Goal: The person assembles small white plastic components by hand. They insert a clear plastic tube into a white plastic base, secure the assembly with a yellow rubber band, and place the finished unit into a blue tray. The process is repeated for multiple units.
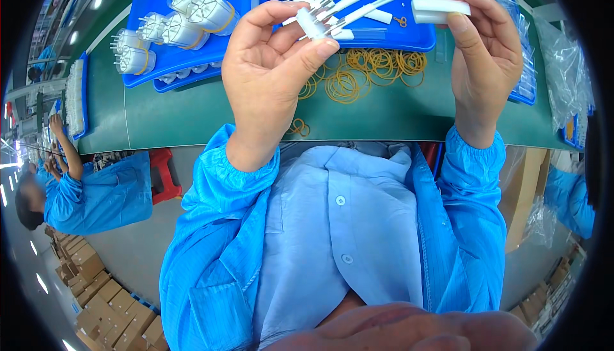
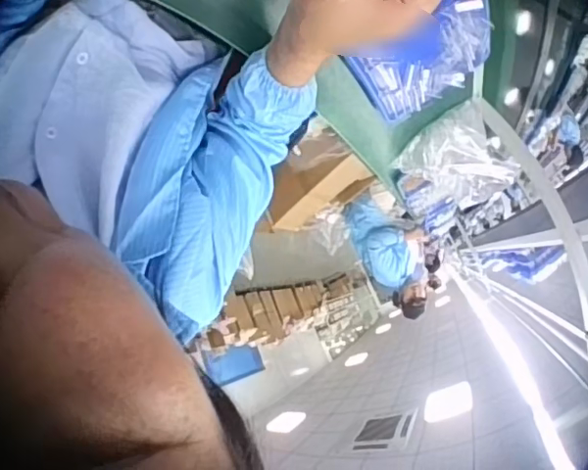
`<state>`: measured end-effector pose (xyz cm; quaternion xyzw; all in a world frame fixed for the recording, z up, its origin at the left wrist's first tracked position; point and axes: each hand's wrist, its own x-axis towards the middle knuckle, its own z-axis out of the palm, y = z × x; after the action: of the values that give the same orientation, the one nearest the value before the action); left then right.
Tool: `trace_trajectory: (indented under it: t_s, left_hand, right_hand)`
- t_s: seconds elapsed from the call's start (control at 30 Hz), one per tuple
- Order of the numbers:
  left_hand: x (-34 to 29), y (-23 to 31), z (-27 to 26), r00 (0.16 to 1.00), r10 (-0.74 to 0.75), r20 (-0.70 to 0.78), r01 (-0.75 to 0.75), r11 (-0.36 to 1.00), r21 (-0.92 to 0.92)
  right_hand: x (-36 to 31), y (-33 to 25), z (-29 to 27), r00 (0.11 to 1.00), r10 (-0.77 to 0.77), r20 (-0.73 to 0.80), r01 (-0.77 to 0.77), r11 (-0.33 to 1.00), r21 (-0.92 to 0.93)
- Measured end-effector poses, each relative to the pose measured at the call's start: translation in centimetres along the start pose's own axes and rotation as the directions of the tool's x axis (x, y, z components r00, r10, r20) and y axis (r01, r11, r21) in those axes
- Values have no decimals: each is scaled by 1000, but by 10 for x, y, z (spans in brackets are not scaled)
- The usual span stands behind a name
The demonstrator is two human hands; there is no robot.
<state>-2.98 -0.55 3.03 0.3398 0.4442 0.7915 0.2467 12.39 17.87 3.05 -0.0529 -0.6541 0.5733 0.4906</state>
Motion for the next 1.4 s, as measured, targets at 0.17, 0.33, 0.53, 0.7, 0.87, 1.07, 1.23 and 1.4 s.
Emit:
trace_trajectory:
  t_s: [0.17, 0.33, 0.53, 0.7, 0.87, 1.07, 1.23, 1.4]
  left_hand:
    - [-6, 2, 3, 1000, -1, 25, 1, 1000, 2]
    - [-7, 0, 4, 999, -22, 24, 22, 1000, -10]
    - [-8, 0, 6, 995, -100, 17, 101, 994, -40]
    - [-6, 0, 4, 989, -149, -16, 148, 988, -39]
    - [-5, 4, 2, 977, -209, -40, 211, 976, 50]
    - [-6, 1, 2, 989, -146, -7, 146, 988, 58]
    - [-7, 2, 3, 992, -123, -7, 124, 992, 31]
    - [-5, -4, 3, 996, -83, -25, 83, 997, 8]
  right_hand:
    - [-1, -2, 3, 1000, -14, 1, 14, 1000, 10]
    - [-6, -8, 12, 992, 89, 89, -93, 995, 31]
    - [-11, -13, 29, 957, 212, 198, -229, 971, 68]
    - [-11, -10, 33, 945, 243, 220, -266, 961, 81]
    - [-9, -2, 29, 935, 214, 282, -248, 964, 91]
    - [-13, 1, 37, 940, 175, 294, -203, 977, 70]
    - [-14, 0, 44, 945, 187, 268, -219, 971, 96]
    - [-12, -6, 46, 966, 95, 242, -64, 989, -131]
